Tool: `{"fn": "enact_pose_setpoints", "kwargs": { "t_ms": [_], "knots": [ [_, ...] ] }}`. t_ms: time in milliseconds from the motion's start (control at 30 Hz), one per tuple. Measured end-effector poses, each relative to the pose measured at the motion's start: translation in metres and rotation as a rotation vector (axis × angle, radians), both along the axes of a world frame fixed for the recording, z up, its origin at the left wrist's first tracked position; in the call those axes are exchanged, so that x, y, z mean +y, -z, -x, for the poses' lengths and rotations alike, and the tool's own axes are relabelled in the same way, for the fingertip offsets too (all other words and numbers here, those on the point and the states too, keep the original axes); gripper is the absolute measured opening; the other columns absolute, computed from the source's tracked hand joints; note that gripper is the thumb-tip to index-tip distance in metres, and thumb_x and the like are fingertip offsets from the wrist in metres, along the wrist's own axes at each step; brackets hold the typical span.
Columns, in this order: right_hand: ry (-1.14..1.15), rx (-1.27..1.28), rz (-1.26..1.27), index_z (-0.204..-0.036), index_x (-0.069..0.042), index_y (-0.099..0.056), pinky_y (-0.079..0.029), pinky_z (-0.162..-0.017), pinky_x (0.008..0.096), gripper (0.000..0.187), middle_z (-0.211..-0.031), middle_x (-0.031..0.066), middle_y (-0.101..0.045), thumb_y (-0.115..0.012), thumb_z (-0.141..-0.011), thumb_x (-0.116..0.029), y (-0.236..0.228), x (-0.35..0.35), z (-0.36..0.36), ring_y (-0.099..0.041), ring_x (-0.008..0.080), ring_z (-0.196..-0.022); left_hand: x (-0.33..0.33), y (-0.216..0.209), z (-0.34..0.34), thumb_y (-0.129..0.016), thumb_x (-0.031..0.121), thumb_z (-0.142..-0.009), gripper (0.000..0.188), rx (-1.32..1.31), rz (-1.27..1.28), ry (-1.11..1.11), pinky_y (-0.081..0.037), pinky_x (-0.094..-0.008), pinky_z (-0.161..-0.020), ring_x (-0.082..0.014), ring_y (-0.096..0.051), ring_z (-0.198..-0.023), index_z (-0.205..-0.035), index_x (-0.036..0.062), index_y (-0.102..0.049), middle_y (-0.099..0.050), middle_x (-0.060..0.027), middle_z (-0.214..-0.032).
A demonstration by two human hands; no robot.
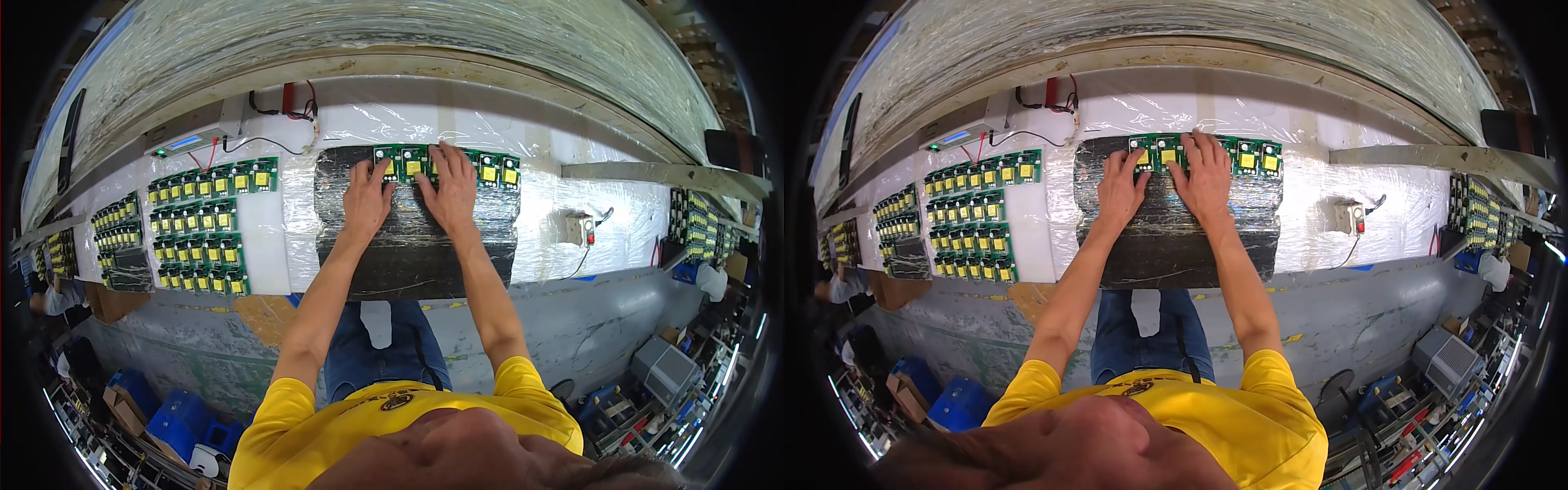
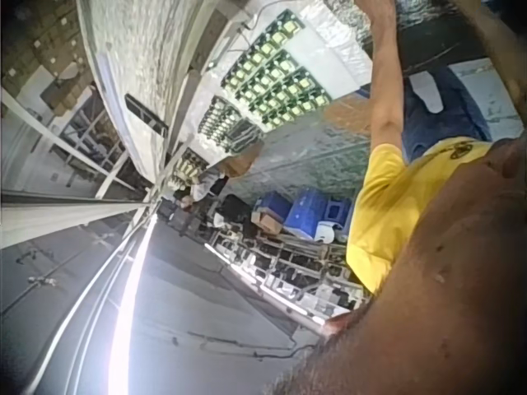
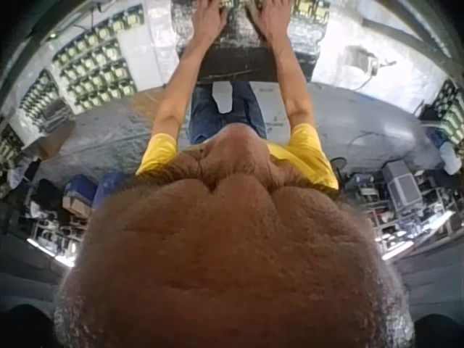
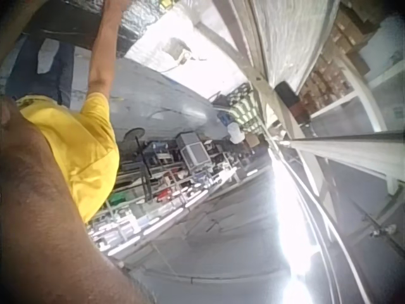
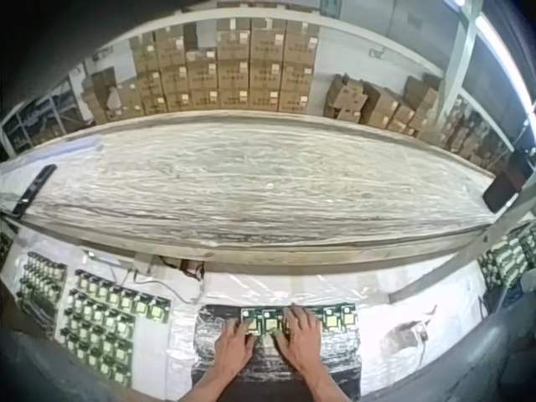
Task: Sorting and organizing printed circuit boards on a manufacturing production line.
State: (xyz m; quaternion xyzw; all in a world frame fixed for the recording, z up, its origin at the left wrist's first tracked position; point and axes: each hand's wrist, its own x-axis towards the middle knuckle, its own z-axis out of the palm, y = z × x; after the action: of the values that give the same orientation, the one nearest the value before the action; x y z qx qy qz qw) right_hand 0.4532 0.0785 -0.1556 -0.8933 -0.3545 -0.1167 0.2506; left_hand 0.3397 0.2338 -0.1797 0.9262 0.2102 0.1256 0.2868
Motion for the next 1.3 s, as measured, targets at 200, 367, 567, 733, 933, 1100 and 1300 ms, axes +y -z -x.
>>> {"fn": "enact_pose_setpoints", "kwargs": {
  "t_ms": [200,367,567,733,933,1100,1300],
  "knots": [
    [-0.113,0.083,0.171,-0.143,-0.008,-0.066,-0.042,-0.117,0.0471,0.056,-0.148,0.0082,-0.066,-0.073,-0.099,-0.043,0.029,-0.019,-0.048,-0.058,0.0332,-0.134,-0.004,0.001,-0.003,-0.078,0.013,-0.093,0.053,0.030,0.047,-0.007,-0.060,-0.0415,-0.085,-0.0307,-0.064,-0.111,-0.144,0.0195,-0.065,-0.059,-0.0093,-0.127],
    [-0.165,0.083,0.240,-0.145,-0.009,-0.065,-0.042,-0.118,0.0453,0.057,-0.146,0.0088,-0.068,-0.070,-0.102,-0.046,0.026,-0.017,-0.047,-0.060,0.0314,-0.134,0.008,0.007,0.001,-0.078,0.009,-0.091,0.054,-0.050,-0.001,0.042,-0.061,-0.0414,-0.079,-0.0295,-0.064,-0.106,-0.143,0.0179,-0.065,-0.057,-0.0099,-0.123],
    [-0.254,0.116,0.116,-0.142,-0.007,-0.065,-0.049,-0.103,0.0486,0.056,-0.137,0.0137,-0.070,-0.076,-0.097,-0.038,0.028,-0.017,-0.051,-0.065,0.0380,-0.118,0.008,0.014,0.004,-0.075,0.008,-0.092,0.053,0.054,0.157,0.027,-0.059,-0.0447,-0.091,-0.0370,-0.064,-0.114,-0.144,0.0136,-0.064,-0.056,-0.0140,-0.133],
    [-0.199,-0.025,0.098,-0.148,-0.004,-0.060,-0.046,-0.111,0.0488,0.061,-0.146,0.0172,-0.065,-0.077,-0.098,-0.034,0.011,-0.019,-0.038,-0.064,0.0378,-0.127,0.000,0.011,0.001,-0.076,0.012,-0.090,0.057,0.043,0.061,0.022,-0.060,-0.0428,-0.089,-0.0354,-0.065,-0.111,-0.145,0.0166,-0.062,-0.056,-0.0142,-0.130],
    [-0.125,0.201,-0.088,-0.143,-0.002,-0.063,-0.052,-0.104,0.0452,0.048,-0.133,0.0181,-0.071,-0.076,-0.100,-0.021,-0.008,0.026,0.044,-0.068,0.0376,-0.116,0.014,-0.023,0.053,-0.075,0.016,-0.094,0.055,-0.091,0.104,-0.107,-0.062,-0.0405,-0.079,-0.0339,-0.070,-0.110,-0.147,0.0204,-0.061,-0.058,-0.0108,-0.142],
    [-0.324,0.394,-0.051,-0.130,-0.012,-0.072,-0.060,-0.082,0.0402,0.034,-0.118,0.0067,-0.074,-0.077,-0.097,-0.014,-0.029,0.106,0.129,-0.073,0.0311,-0.095,0.080,-0.024,0.162,-0.074,0.015,-0.097,0.030,-0.068,0.210,-0.398,-0.056,-0.0360,-0.070,-0.0220,-0.072,-0.082,-0.127,0.0132,-0.075,-0.073,-0.0039,-0.110],
    [-0.304,0.332,0.175,-0.139,-0.016,-0.070,-0.059,-0.081,0.0452,0.040,-0.121,0.0069,-0.071,-0.070,-0.101,-0.029,0.019,0.250,0.134,-0.074,0.0371,-0.096,0.261,0.004,0.157,-0.072,0.022,-0.099,0.030,-0.014,-0.229,-0.345,-0.059,-0.0458,-0.081,-0.0367,-0.072,-0.098,-0.128,0.0143,-0.075,-0.073,-0.0077,-0.118]
  ]
}}
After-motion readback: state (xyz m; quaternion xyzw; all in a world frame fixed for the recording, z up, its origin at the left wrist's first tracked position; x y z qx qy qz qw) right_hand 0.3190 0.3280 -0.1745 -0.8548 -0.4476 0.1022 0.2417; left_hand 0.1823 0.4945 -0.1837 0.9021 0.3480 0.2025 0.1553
